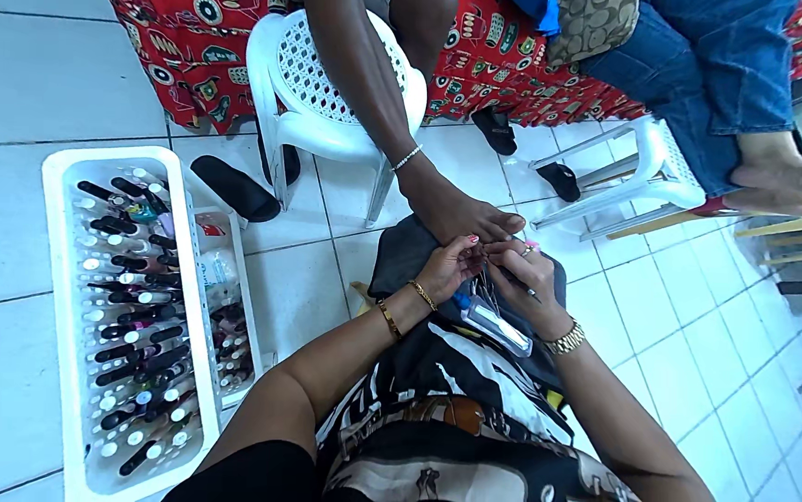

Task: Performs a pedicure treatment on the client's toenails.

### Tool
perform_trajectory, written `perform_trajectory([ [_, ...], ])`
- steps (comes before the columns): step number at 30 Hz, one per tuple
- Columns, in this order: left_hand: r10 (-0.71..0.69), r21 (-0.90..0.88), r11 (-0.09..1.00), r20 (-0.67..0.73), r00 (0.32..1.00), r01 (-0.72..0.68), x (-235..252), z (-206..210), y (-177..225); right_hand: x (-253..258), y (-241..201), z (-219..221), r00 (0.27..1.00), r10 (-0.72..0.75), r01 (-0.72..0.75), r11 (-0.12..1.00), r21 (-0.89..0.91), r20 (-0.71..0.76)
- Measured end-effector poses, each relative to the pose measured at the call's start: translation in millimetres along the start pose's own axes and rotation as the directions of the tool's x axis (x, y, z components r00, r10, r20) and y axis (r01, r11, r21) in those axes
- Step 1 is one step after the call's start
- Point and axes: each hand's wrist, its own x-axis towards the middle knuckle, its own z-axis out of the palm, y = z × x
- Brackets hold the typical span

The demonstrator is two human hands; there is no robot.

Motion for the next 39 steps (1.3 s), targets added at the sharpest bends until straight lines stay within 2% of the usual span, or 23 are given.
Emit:
perform_trajectory([
  [3,0.005,0.000,1.000,-0.005,1.000,-0.005,0.2,-0.2,1.1,7.5,-4.2,-11.0,0.996,0.053,-0.058,0.996,0.066,0.076],
  [5,0.004,-0.004,1.000,-0.015,1.000,-0.005,0.3,0.7,1.1,8.0,-3.1,-12.2,0.995,0.072,-0.077,0.994,0.084,0.065],
  [9,0.004,-0.015,1.000,-0.006,1.000,-0.004,0.1,0.3,0.3,3.9,-0.2,-4.4,0.999,0.003,-0.003,1.000,-0.001,0.048],
  [12,-0.001,-0.003,1.000,-0.012,1.000,0.001,-1.2,1.3,1.4,8.3,-4.4,-12.4,0.996,0.015,-0.018,0.999,0.031,0.093],
  [16,-0.008,-0.014,1.000,-0.023,1.000,0.007,-1.2,1.5,0.7,7.1,-1.6,-13.8,0.996,0.067,-0.072,0.993,0.093,0.062],
  [25,0.002,0.004,1.000,0.007,1.000,-0.002,1.7,-0.5,-0.2,-2.0,5.6,-4.2,1.000,0.008,-0.010,0.995,0.095,0.013],
  [29,-0.005,0.001,1.000,-0.015,1.000,0.005,0.6,-0.3,0.5,-4.5,5.9,2.0,1.000,-0.013,0.013,0.999,0.037,-0.020],
  [36,-0.001,0.001,1.000,-0.019,1.000,0.001,0.1,0.9,0.5,-1.8,2.8,2.8,0.999,-0.031,0.032,0.999,0.009,-0.023],
  [39,0.000,-0.011,1.000,-0.021,1.000,-0.001,0.0,0.6,0.1,1.6,0.0,-4.3,0.999,-0.016,0.015,0.999,0.034,0.044],
])
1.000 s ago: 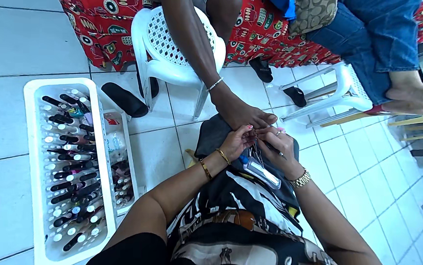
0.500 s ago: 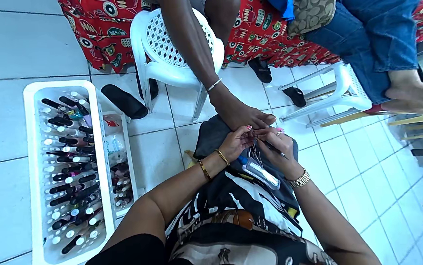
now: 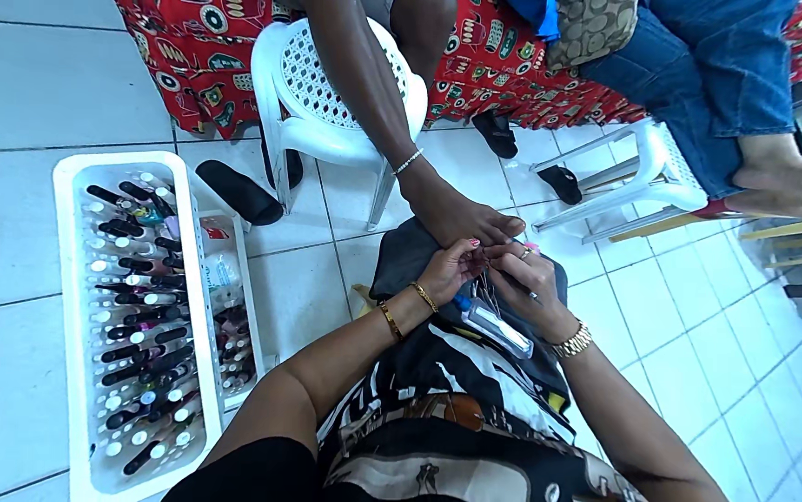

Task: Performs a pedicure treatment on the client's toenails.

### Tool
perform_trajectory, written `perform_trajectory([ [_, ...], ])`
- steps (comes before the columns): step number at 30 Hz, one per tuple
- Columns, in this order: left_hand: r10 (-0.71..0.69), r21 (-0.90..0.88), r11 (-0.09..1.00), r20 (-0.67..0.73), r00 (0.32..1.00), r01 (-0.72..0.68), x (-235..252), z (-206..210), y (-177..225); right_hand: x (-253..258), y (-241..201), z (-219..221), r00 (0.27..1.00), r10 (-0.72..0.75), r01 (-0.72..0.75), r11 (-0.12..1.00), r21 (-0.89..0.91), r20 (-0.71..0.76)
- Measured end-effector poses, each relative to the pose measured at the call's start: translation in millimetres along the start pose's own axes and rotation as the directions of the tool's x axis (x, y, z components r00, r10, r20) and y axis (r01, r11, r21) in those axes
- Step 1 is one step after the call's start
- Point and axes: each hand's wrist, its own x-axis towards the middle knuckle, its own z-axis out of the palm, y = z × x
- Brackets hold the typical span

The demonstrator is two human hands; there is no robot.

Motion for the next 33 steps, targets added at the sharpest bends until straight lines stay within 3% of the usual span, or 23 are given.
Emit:
perform_trajectory([
  [4,0.010,0.000,1.000,0.005,1.000,-0.010,-0.1,0.6,0.7,1.7,-0.9,-6.8,0.996,0.094,-0.093,0.992,0.085,-0.002],
  [9,0.007,0.004,1.000,-0.001,1.000,-0.007,-3.5,2.5,2.3,-2.3,1.8,4.0,1.000,0.015,-0.015,1.000,-0.027,-0.018],
  [13,0.017,0.016,1.000,0.001,1.000,-0.017,-2.9,1.8,0.2,2.7,-2.5,-7.0,0.996,0.077,-0.079,0.996,0.052,0.042],
  [16,0.010,0.003,1.000,-0.009,1.000,-0.010,-3.7,2.5,1.0,1.6,0.1,-3.3,0.991,0.130,-0.129,0.988,0.085,-0.007],
  [20,0.011,0.013,1.000,-0.002,1.000,-0.011,-3.4,1.5,-0.9,-0.8,-1.8,1.4,0.996,0.084,-0.083,0.996,0.017,-0.025],
  [25,0.005,0.011,1.000,-0.017,1.000,-0.005,-5.6,2.9,1.4,0.6,-3.0,-2.5,0.983,0.181,-0.175,0.973,0.148,-0.029],
  [29,0.018,0.010,1.000,0.010,1.000,-0.018,-4.2,-0.3,-1.8,-5.3,-0.6,9.5,0.986,0.136,-0.128,0.988,0.085,-0.094],
  [33,0.001,-0.006,1.000,-0.014,1.000,-0.002,-5.9,3.4,1.8,-1.7,-5.4,-2.4,0.973,0.229,-0.225,0.958,0.178,-0.005],
])
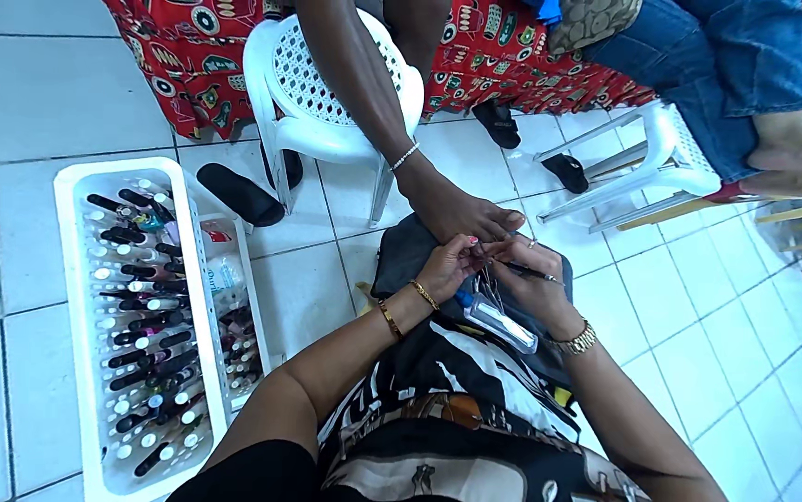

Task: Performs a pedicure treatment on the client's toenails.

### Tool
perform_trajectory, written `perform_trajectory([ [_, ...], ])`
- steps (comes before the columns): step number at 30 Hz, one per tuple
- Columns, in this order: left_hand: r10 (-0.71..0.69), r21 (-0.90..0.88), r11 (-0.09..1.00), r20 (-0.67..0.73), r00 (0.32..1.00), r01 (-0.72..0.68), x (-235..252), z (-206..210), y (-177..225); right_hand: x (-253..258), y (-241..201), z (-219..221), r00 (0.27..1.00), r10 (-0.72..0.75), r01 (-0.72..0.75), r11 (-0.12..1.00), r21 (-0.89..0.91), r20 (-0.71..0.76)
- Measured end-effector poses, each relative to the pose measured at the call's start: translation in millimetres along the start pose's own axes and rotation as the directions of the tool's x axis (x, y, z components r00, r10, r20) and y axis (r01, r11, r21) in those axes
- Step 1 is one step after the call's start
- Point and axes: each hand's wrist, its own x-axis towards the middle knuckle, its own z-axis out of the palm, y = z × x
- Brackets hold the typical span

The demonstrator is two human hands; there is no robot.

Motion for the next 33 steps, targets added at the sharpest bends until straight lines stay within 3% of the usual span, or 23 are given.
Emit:
perform_trajectory([
  [5,0.004,0.015,1.000,-0.004,1.000,-0.004,1.2,-1.4,-1.3,-5.2,4.2,11.5,0.994,0.016,-0.013,1.000,0.025,-0.111],
  [10,-0.008,0.025,1.000,-0.006,1.000,0.008,2.0,-0.3,-0.3,-8.5,0.3,6.9,0.984,0.141,-0.116,0.973,0.202,-0.112],
  [17,-0.002,0.010,1.000,-0.018,1.000,0.002,4.7,0.4,-1.2,-8.0,3.5,16.6,0.992,0.019,-0.020,1.000,-0.004,-0.125],
  [20,0.004,0.012,1.000,0.000,1.000,-0.004,2.0,-1.7,-2.0,-6.3,-0.3,6.3,0.990,0.123,-0.112,0.981,0.161,-0.063],
  [23,-0.002,0.013,1.000,-0.010,1.000,0.002,2.2,-1.2,-1.4,-7.2,-2.6,8.3,0.975,0.197,-0.166,0.951,0.260,-0.101],
  [28,0.012,0.026,1.000,0.004,1.000,-0.012,1.8,-3.3,-2.9,-10.4,4.7,26.2,0.973,0.062,-0.045,0.996,0.082,-0.220],
  [33,-0.004,0.006,1.000,-0.026,1.000,0.004,3.2,0.6,0.3,-15.1,-1.7,24.5,0.950,0.213,-0.131,0.936,0.326,-0.228],
])
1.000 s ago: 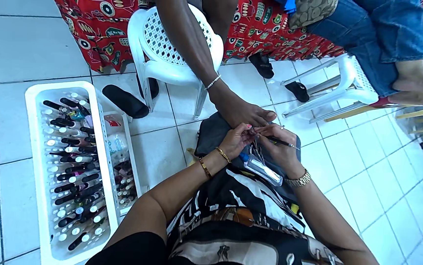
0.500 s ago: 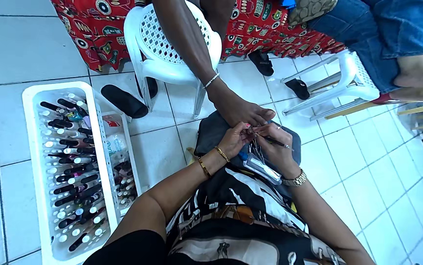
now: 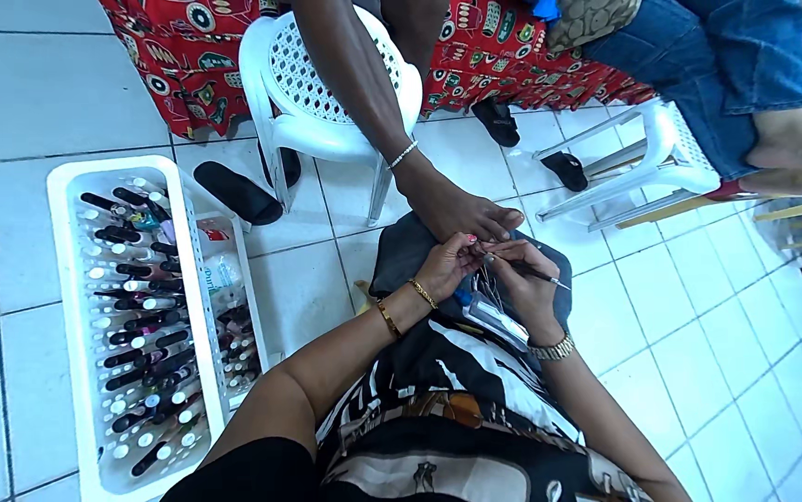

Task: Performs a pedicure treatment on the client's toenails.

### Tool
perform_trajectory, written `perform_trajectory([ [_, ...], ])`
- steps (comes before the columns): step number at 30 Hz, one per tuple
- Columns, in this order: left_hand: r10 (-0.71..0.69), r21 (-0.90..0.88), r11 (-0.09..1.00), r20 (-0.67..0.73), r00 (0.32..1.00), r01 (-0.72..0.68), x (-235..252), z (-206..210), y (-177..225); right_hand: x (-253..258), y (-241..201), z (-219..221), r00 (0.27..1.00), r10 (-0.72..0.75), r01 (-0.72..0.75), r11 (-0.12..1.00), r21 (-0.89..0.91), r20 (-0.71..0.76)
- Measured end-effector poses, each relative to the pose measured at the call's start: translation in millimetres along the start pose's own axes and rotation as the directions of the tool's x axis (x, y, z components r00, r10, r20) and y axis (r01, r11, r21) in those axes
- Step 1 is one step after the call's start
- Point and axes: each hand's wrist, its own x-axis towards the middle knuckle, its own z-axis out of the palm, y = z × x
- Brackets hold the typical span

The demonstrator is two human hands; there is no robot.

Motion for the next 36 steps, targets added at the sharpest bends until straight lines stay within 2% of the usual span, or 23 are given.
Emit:
perform_trajectory([
  [7,0.001,-0.003,1.000,0.002,1.000,-0.001,-1.0,-0.4,-1.4,-2.4,7.9,6.2,0.997,-0.052,0.050,0.998,-0.027,-0.050],
  [11,0.010,0.005,1.000,0.004,1.000,-0.010,-0.1,-0.4,-2.8,-4.8,5.6,6.9,0.997,-0.010,0.011,1.000,0.014,-0.077],
  [16,0.009,0.015,1.000,-0.007,1.000,-0.009,-1.5,0.6,-1.9,-5.1,12.4,12.8,0.991,-0.082,0.079,0.996,-0.036,-0.108],
  [20,0.004,-0.015,1.000,-0.006,1.000,-0.004,-0.6,-0.2,-1.7,-5.9,7.3,9.8,0.995,-0.054,0.053,0.998,-0.017,-0.087],
  [32,0.003,0.005,1.000,-0.003,1.000,-0.003,-4.5,0.2,-1.9,-5.2,11.1,12.7,0.990,-0.107,0.101,0.992,-0.069,-0.087],
  [36,0.019,0.017,1.000,0.003,1.000,-0.019,-2.6,1.1,-1.7,-2.9,5.0,6.8,0.996,-0.082,0.078,0.993,-0.088,-0.045],
])
